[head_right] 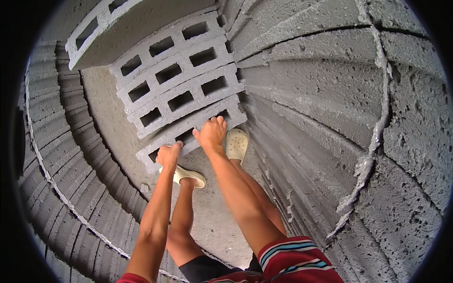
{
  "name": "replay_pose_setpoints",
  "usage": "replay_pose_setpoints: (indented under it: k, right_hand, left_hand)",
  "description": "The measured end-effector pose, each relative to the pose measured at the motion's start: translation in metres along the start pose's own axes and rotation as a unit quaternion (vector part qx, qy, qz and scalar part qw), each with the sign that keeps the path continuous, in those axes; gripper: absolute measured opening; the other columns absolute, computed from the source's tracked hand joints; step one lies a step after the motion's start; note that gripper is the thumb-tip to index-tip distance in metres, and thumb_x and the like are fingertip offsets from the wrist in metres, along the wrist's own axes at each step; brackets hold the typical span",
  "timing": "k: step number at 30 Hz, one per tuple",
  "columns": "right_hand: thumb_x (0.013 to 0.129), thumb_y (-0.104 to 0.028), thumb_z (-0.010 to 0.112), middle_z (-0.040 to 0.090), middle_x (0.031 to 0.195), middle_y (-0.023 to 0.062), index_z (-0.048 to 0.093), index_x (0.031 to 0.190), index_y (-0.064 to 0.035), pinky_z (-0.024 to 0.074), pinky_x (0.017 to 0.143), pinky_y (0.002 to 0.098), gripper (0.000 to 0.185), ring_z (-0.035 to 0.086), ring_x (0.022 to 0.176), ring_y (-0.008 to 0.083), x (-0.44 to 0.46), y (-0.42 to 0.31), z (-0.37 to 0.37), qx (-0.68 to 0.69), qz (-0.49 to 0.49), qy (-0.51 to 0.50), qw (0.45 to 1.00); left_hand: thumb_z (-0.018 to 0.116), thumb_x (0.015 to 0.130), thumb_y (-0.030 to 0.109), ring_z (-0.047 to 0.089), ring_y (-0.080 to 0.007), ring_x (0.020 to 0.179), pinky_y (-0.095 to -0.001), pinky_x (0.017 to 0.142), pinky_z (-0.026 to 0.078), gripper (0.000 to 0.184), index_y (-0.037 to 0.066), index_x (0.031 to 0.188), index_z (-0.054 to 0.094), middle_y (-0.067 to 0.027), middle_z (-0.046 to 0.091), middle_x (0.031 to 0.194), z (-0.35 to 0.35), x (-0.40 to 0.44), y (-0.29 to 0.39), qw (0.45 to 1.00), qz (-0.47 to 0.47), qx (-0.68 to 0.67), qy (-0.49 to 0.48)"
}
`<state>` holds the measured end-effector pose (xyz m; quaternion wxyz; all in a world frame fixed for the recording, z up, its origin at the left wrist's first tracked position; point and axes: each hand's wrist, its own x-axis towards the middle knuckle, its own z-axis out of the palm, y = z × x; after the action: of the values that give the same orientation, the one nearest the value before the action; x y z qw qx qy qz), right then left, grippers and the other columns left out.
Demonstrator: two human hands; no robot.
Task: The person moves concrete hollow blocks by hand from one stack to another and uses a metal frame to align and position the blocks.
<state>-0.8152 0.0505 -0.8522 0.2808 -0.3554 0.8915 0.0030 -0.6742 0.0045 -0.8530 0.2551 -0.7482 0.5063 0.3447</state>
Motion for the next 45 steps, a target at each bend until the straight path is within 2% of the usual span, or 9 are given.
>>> replay_pose_setpoints:
  k: [22,25,29,33,35,37,41,43,45]
  right_hand:
    - [0.055,-0.035,0.076,0.059,0.079,0.0098,0.061,0.063,-0.0045,0.0325,0.088,0.0376,0.035,0.047,0.092,0.0268,0.027,0.027,0.025,0.020,-0.071,0.182,0.980]
    - [0.053,-0.035,0.076,0.059,0.081,0.0109,0.061,0.067,-0.0033,0.0325,0.088,0.0384,0.037,0.047,0.093,0.0278,0.027,0.030,0.028,0.035,-0.050,0.145,0.987]
    - [0.063,-0.057,0.067,0.060,0.101,0.0178,0.065,0.089,0.0029,0.0301,0.095,0.0427,0.065,0.043,0.108,0.0333,0.026,0.034,-0.004,-0.023,-0.052,0.006,0.998]
    - [0.075,-0.058,0.053,0.057,0.112,0.0179,0.060,0.111,-0.0027,0.0342,0.092,0.0477,0.066,0.047,0.109,0.0382,-0.020,0.012,-0.055,-0.002,0.117,-0.011,0.993]
    - [0.087,-0.047,0.044,0.050,0.123,0.0185,0.055,0.116,-0.0019,0.0311,0.098,0.0429,0.055,0.043,0.116,0.0347,-0.057,-0.013,-0.099,0.231,0.010,-0.135,0.963]
    - [0.092,-0.031,0.043,0.047,0.128,0.0168,0.050,0.122,-0.0002,0.0271,0.102,0.0383,0.043,0.042,0.119,0.0299,-0.133,-0.058,-0.124,0.406,-0.183,0.064,0.893]
    - [0.093,-0.043,0.029,0.042,0.136,0.0095,0.045,0.129,-0.0062,0.0196,0.106,0.0360,0.054,0.030,0.128,0.0288,-0.156,-0.100,-0.140,0.380,-0.368,-0.027,0.848]
    - [0.092,-0.047,0.028,0.042,0.135,0.0098,0.046,0.129,-0.0080,0.0206,0.105,0.0379,0.057,0.031,0.127,0.0305,-0.157,-0.130,-0.208,0.362,-0.185,-0.118,0.906]
    - [0.090,-0.050,0.029,0.048,0.129,0.0126,0.049,0.125,-0.0084,0.0247,0.102,0.0415,0.058,0.036,0.124,0.0322,-0.148,-0.166,-0.259,0.274,-0.253,-0.064,0.926]
  left_hand:
    - [0.068,0.063,0.046,0.053,-0.0298,0.101,-0.0418,0.104,0.017,0.045,0.003,0.075,0.069,-0.0164,0.065,0.089,0.017,0.014,0.033,0.996,0.064,-0.056,0.020]
    - [0.069,0.063,0.047,0.050,-0.0313,0.107,-0.0431,0.105,0.014,0.047,0.002,0.077,0.068,-0.0178,0.064,0.094,0.019,0.011,0.031,0.995,0.068,-0.056,0.038]
    - [0.053,0.064,0.074,0.024,-0.0354,0.130,-0.0486,0.108,0.005,0.102,-0.006,0.127,0.042,-0.0215,0.039,0.133,-0.038,-0.009,0.024,0.981,0.119,0.056,-0.141]
    - [0.037,0.079,0.068,0.037,-0.0328,0.125,-0.0501,0.106,0.014,0.080,0.003,0.123,0.050,-0.0213,0.046,0.128,-0.066,-0.076,-0.027,0.961,0.191,-0.151,-0.128]
    - [0.033,0.083,0.065,0.043,-0.0275,0.121,-0.0392,0.100,0.031,0.074,0.006,0.126,0.048,-0.0179,0.049,0.126,-0.061,-0.098,-0.048,0.929,0.074,-0.331,-0.151]
    - [0.032,0.085,0.063,0.037,-0.0247,0.126,-0.0376,0.100,0.031,0.075,0.006,0.135,0.034,-0.0163,0.039,0.136,-0.080,-0.145,-0.045,0.787,-0.051,-0.592,-0.164]
    - [0.033,0.086,0.062,0.032,-0.0248,0.129,-0.0368,0.102,0.029,0.079,0.005,0.140,0.023,-0.0159,0.030,0.142,-0.210,-0.252,-0.018,0.575,0.115,-0.751,-0.303]
    - [0.041,0.084,0.060,0.045,-0.0280,0.118,-0.0344,0.099,0.033,0.077,-0.002,0.130,0.036,-0.0201,0.046,0.126,-0.294,-0.316,-0.022,0.694,0.235,-0.664,-0.152]
    - [0.050,0.083,0.053,0.051,-0.0313,0.112,-0.0346,0.097,0.036,0.073,-0.006,0.124,0.043,-0.0228,0.052,0.120,-0.381,-0.389,-0.036,0.775,0.368,-0.513,0.044]
